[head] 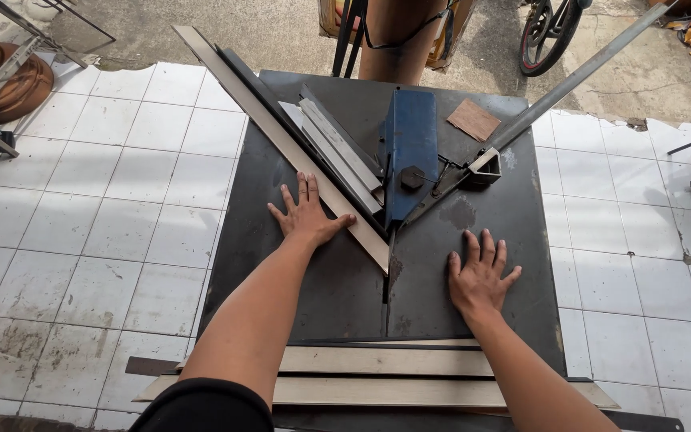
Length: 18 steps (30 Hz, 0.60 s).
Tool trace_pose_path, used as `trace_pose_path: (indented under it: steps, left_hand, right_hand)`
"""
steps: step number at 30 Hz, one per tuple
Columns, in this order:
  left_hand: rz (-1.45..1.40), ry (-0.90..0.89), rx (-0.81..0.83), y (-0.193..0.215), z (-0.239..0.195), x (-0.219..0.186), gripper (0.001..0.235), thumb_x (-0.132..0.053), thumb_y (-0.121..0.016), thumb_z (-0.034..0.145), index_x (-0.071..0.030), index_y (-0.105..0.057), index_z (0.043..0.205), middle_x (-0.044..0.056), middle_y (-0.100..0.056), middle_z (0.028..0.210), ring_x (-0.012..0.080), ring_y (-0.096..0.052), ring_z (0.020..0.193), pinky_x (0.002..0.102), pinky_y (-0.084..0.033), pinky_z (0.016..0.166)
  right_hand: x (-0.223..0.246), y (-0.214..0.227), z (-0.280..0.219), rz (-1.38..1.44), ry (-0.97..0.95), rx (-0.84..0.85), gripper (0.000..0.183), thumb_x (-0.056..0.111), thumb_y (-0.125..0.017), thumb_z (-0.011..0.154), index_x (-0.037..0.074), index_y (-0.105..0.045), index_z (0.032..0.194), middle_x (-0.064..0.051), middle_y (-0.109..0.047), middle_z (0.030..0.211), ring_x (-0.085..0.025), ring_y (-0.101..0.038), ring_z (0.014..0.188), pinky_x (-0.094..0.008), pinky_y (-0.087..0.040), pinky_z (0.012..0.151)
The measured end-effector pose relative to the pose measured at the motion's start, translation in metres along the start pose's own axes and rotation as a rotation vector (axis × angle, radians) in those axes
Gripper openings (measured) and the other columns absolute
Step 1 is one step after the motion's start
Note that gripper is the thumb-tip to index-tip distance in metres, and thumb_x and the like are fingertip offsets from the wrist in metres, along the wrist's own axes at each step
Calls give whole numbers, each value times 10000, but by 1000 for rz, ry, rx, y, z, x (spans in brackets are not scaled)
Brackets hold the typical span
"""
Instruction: Measuring wooden frame pieces with a ruler and aligning them on a manual miter cutting machine
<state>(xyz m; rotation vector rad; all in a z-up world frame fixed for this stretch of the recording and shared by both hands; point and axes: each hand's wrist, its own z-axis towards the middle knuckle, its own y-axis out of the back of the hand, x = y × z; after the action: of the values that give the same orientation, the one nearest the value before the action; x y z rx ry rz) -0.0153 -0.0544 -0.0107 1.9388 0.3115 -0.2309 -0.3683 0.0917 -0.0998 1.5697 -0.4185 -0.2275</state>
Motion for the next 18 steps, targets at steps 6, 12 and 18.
trace_pose_path:
  steps: [6,12,18]
  left_hand:
    - [18,4,-19,14,26,-10,1319,-894,-619,895,-221,1,1844,23,50,1931,470,-46,1739,860,-139,1291]
    - [28,20,36,14,-19,1,1310,-880,-620,904,-234,35,1837,19,87,1927,467,-27,1738,874,-184,1266]
    - [32,37,79,4,-63,8,1307,-874,-625,911,-237,49,1832,17,99,1925,454,-23,1739,883,-209,1249]
  right_hand:
    - [11,9,28,8,19,38,600,594,-228,1183,436,-246,1762,18,-149,1898,-353,-80,1751,-824,-74,1306]
    - [9,8,-20,1,-5,42,603,587,-252,1168,432,-257,1750,21,-157,1897,-355,-103,1745,-816,-103,1307]
    - [-4,7,-66,-16,-24,49,590,573,-268,1161,443,-268,1736,30,-163,1895,-343,-115,1743,-805,-110,1309]
